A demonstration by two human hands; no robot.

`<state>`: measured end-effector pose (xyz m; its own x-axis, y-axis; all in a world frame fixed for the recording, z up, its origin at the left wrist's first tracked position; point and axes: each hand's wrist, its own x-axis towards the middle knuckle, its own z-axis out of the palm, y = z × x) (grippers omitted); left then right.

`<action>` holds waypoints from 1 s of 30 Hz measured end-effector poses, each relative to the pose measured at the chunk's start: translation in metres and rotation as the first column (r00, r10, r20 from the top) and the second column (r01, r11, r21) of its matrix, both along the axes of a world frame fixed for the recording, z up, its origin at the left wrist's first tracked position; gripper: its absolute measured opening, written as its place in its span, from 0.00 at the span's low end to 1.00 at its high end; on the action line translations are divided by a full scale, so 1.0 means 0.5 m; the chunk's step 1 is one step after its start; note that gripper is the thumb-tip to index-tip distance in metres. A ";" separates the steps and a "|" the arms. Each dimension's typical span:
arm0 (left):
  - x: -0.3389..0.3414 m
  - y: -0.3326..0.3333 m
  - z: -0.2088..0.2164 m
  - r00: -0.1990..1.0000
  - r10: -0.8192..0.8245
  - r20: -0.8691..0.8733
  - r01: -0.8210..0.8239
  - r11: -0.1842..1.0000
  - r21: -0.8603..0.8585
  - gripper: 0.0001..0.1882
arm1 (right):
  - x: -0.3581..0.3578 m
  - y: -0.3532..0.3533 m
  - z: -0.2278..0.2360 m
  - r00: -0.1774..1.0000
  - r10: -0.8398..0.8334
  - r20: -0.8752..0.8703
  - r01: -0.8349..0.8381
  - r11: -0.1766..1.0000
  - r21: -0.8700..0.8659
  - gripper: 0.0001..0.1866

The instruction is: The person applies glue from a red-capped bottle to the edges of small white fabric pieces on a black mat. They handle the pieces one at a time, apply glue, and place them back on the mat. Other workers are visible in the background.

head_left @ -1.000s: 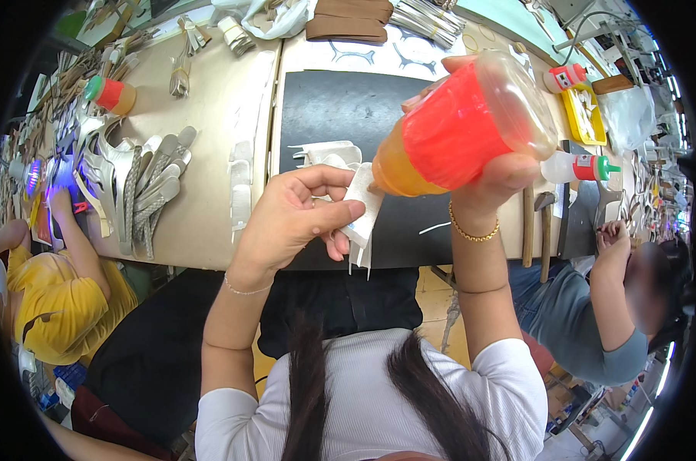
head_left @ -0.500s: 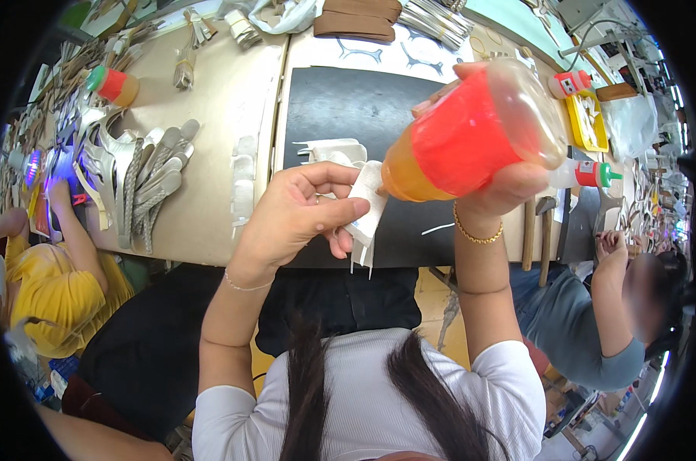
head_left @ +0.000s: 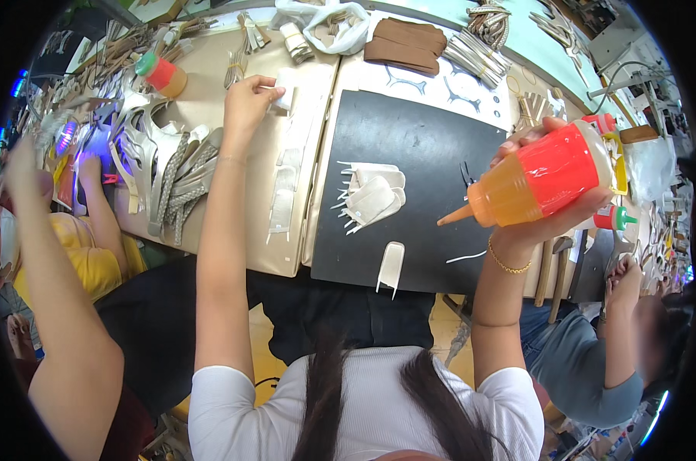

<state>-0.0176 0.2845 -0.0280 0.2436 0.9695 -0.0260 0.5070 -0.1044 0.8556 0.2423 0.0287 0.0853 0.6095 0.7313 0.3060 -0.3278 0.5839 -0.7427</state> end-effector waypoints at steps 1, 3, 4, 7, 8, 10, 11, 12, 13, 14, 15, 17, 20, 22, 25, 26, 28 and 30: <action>0.009 0.019 -0.009 1.000 -0.015 -0.022 0.015 1.000 0.012 0.13 | 0.000 0.001 0.000 1.000 0.012 0.019 -0.013 1.000 0.008 0.54; 0.029 0.042 -0.024 0.994 -0.019 -0.107 0.025 0.998 0.051 0.13 | 0.004 0.001 0.005 1.000 -0.005 0.018 0.005 1.000 -0.001 0.54; 0.035 0.048 -0.028 0.989 -0.020 -0.150 0.030 0.997 0.068 0.13 | 0.005 -0.001 0.008 0.999 -0.035 -0.004 0.035 0.999 -0.018 0.54; 0.043 0.049 -0.026 0.973 0.014 -0.229 -0.001 0.998 0.055 0.16 | 0.011 -0.008 0.017 0.998 -0.059 0.034 0.061 0.997 -0.049 0.54; 0.044 0.039 -0.021 0.958 0.068 -0.280 -0.007 0.977 0.211 0.16 | 0.013 -0.011 0.018 0.997 -0.043 0.065 0.045 0.998 -0.038 0.54; 0.043 0.001 -0.002 0.905 0.197 -0.376 0.001 0.885 0.465 0.16 | 0.015 -0.014 0.017 0.999 -0.025 0.029 0.025 1.000 -0.014 0.53; 0.045 -0.029 0.013 0.922 0.167 -0.348 0.022 0.877 0.480 0.15 | 0.017 -0.014 0.015 1.000 -0.009 0.014 0.008 1.000 0.010 0.53; 0.047 -0.070 0.028 0.929 0.136 -0.345 0.039 0.890 0.455 0.14 | 0.017 -0.013 0.012 1.000 -0.010 0.006 0.009 1.000 0.017 0.53; 0.049 -0.121 0.042 0.937 0.105 -0.332 0.061 0.890 0.452 0.13 | 0.016 -0.011 0.009 1.000 -0.012 -0.003 0.012 1.000 0.023 0.53; 0.049 -0.181 0.056 0.964 -0.079 -0.255 0.131 0.972 0.194 0.09 | 0.016 -0.009 0.007 1.000 -0.015 -0.011 0.015 0.999 0.031 0.53; 0.055 -0.269 0.065 0.981 -0.185 -0.066 0.191 0.976 0.103 0.08 | 0.016 -0.005 0.004 0.999 0.033 0.013 -0.033 0.998 0.048 0.52; 0.072 -0.413 0.092 0.898 -0.337 -0.284 0.389 0.909 0.151 0.09 | 0.016 0.001 0.000 0.988 0.144 0.059 -0.150 0.981 0.120 0.51; 0.091 -0.528 0.106 0.791 -0.512 -0.336 0.518 0.852 -0.078 0.19 | 0.006 -0.002 -0.003 0.996 0.006 -0.090 -0.004 1.000 0.012 0.50; 0.095 -0.558 0.091 0.825 -0.444 -0.349 0.490 0.870 0.050 0.20 | 0.006 -0.004 -0.002 0.994 0.050 -0.097 -0.044 0.997 0.066 0.50; 0.094 -0.580 0.076 0.859 -0.394 -0.326 0.448 0.888 0.107 0.20 | 0.005 -0.007 0.003 1.000 -0.010 -0.027 0.010 1.000 0.027 0.51; 0.094 -0.582 0.071 0.855 -0.388 -0.346 0.447 0.888 0.109 0.20 | 0.002 -0.008 0.003 0.997 -0.072 -0.020 0.071 0.997 -0.031 0.51; 0.092 -0.586 0.068 0.852 -0.395 -0.345 0.458 0.880 0.123 0.22 | -0.003 -0.012 0.007 0.998 -0.057 -0.024 0.056 0.998 -0.037 0.52; 0.095 -0.588 0.071 0.846 -0.404 -0.348 0.468 0.875 0.123 0.22 | -0.006 -0.014 0.008 0.993 -0.116 0.031 0.118 0.989 -0.091 0.52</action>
